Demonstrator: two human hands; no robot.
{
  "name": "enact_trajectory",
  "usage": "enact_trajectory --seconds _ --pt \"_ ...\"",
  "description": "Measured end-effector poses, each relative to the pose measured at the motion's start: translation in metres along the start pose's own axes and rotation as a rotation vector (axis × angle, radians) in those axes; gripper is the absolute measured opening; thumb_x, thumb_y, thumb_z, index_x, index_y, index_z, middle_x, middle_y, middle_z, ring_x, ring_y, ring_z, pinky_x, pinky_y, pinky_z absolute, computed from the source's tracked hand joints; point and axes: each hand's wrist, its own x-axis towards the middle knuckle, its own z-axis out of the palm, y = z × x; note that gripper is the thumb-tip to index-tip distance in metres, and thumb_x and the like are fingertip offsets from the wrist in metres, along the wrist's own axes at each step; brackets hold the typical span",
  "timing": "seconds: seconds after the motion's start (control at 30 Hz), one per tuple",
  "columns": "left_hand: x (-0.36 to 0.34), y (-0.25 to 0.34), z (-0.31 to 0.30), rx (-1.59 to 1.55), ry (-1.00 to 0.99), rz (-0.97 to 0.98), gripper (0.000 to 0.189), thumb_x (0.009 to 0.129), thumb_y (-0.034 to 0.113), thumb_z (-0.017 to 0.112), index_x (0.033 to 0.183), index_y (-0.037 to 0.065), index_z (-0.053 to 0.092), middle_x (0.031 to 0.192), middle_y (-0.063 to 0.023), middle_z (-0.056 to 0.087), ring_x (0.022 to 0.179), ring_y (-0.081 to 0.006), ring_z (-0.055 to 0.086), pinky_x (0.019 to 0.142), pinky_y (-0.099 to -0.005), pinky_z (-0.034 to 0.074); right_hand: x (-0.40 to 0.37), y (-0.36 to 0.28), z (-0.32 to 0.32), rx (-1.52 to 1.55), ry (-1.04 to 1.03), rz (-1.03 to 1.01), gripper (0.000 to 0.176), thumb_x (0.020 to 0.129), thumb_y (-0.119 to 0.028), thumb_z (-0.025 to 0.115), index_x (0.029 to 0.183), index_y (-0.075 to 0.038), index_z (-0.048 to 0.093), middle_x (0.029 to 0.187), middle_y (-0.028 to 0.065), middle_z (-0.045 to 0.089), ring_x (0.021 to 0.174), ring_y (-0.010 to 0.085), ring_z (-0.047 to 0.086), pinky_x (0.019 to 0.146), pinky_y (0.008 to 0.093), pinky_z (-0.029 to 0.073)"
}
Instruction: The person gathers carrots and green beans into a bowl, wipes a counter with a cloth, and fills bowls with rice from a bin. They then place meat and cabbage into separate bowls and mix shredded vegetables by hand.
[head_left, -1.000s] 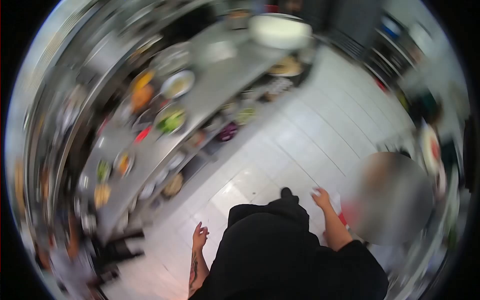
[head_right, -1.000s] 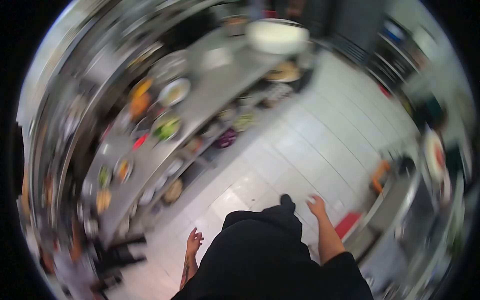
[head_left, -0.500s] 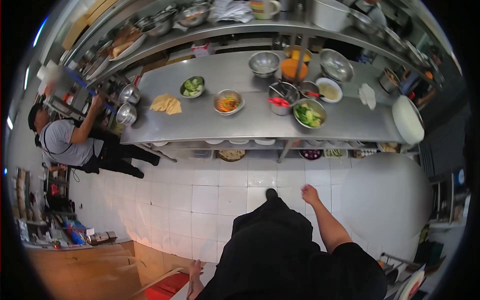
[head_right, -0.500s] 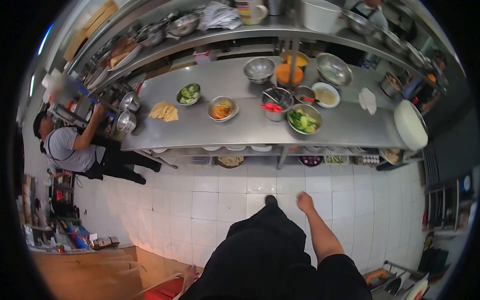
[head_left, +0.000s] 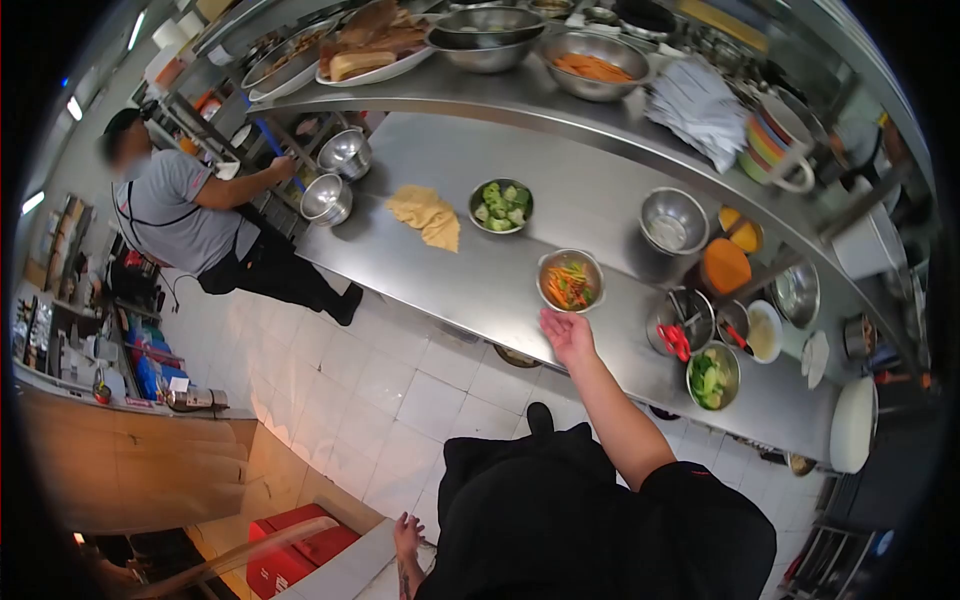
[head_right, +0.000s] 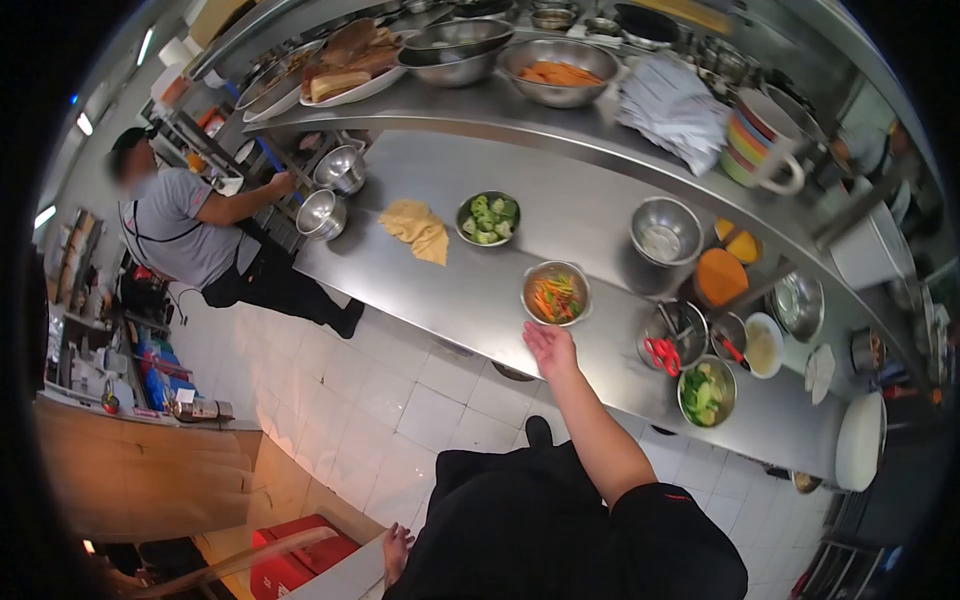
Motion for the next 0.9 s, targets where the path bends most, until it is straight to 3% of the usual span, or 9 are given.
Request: enact_trajectory --seconds 0.27,0.4,0.57,0.67,0.7,0.73,0.77,0.83,0.9 --pt "-0.033 -0.068 0.024 0.108 -0.034 0.074 0.046 0.097 0.03 0.058 0.136 0.007 0.048 0.097 -0.0085 0.064 0.077 -0.0198 0.064 0.056 -0.0357 0.051 0.085 0.035 0.121 -0.004 -0.01 0.157 0.052 0.095 -0.02 0.049 0.137 0.004 0.029 0.136 0.0267 0.046 0.117 0.043 0.056 0.094 0.0498 0.053" --pt "-0.007 -0.039 0.009 0.168 -0.109 0.01 0.045 0.097 0.031 0.058 0.134 0.007 0.05 0.096 -0.0077 0.064 0.077 -0.0201 0.064 0.056 -0.0364 0.05 0.189 0.015 0.169 0.157 -0.067 -0.036 0.048 0.099 -0.03 0.041 0.133 0.005 0.039 0.126 0.0275 0.053 0.107 0.041 0.061 0.092 0.0499 0.054" --pt "0.069 0.034 -0.072 0.166 -0.201 0.021 0.043 0.097 0.032 0.058 0.132 0.006 0.051 0.095 -0.0067 0.064 0.077 -0.0204 0.063 0.055 -0.0372 0.05 0.206 0.012 0.214 0.17 0.271 -0.34 0.039 0.101 -0.031 0.042 0.128 -0.003 0.045 0.125 0.0202 0.053 0.105 0.0362 0.063 0.093 0.0504 0.054" --pt "0.182 0.037 -0.148 0.015 -0.193 -0.153 0.047 0.096 0.034 0.059 0.133 0.006 0.05 0.097 -0.0064 0.064 0.079 -0.0201 0.064 0.055 -0.0374 0.049 0.223 0.043 0.209 -0.085 0.236 -0.379 0.048 0.098 -0.031 0.049 0.137 -0.006 0.038 0.135 0.0206 0.047 0.112 0.0356 0.06 0.093 0.0467 0.054" --pt "0.194 0.074 -0.163 0.044 -0.088 -0.177 0.052 0.096 0.036 0.061 0.136 0.007 0.048 0.1 -0.0071 0.065 0.081 -0.0194 0.064 0.057 -0.0366 0.05 0.252 0.056 0.193 -0.637 0.221 -0.428 0.056 0.095 -0.032 0.053 0.143 -0.011 0.032 0.141 0.0211 0.041 0.117 0.0377 0.057 0.094 0.046 0.052" --pt "0.228 0.093 -0.186 0.129 -0.109 -0.102 0.057 0.094 0.038 0.063 0.139 0.006 0.047 0.097 -0.0078 0.067 0.079 -0.0183 0.065 0.059 -0.0343 0.051 0.269 0.067 0.191 -1.194 0.197 -0.466 0.066 0.093 -0.033 0.056 0.149 -0.016 0.026 0.148 0.0217 0.034 0.122 0.0399 0.054 0.096 0.0452 0.051" --pt "0.27 0.105 -0.213 0.353 -0.067 -0.041 0.06 0.091 0.042 0.065 0.137 0.006 0.05 0.09 -0.009 0.07 0.08 -0.0166 0.065 0.061 -0.0332 0.052 0.249 0.08 0.215 -1.195 0.185 -0.479 0.066 0.093 -0.033 0.056 0.149 -0.016 0.026 0.148 0.0217 0.034 0.122 0.0399 0.054 0.096 0.0452 0.051" --pt "0.319 0.159 -0.254 0.685 0.032 0.169 0.055 0.09 0.04 0.065 0.132 0.006 0.056 0.092 -0.0136 0.071 0.083 -0.0221 0.069 0.068 -0.0368 0.056 0.187 0.11 0.276 -1.909 0.028 -0.875 0.074 0.091 -0.039 0.057 0.154 -0.026 0.02 0.15 0.0222 0.033 0.125 0.0419 0.051 0.101 0.0425 0.046" --pt "0.313 0.257 -0.26 0.765 0.16 0.29 0.053 0.085 0.04 0.066 0.124 0.004 0.062 0.095 -0.0192 0.071 0.092 -0.0326 0.069 0.084 -0.0395 0.053 0.198 0.13 0.292 -2.09 0.082 -0.784 0.074 0.09 -0.039 0.058 0.153 -0.032 0.02 0.152 0.0219 0.03 0.128 0.0419 0.048 0.102 0.0432 0.045"
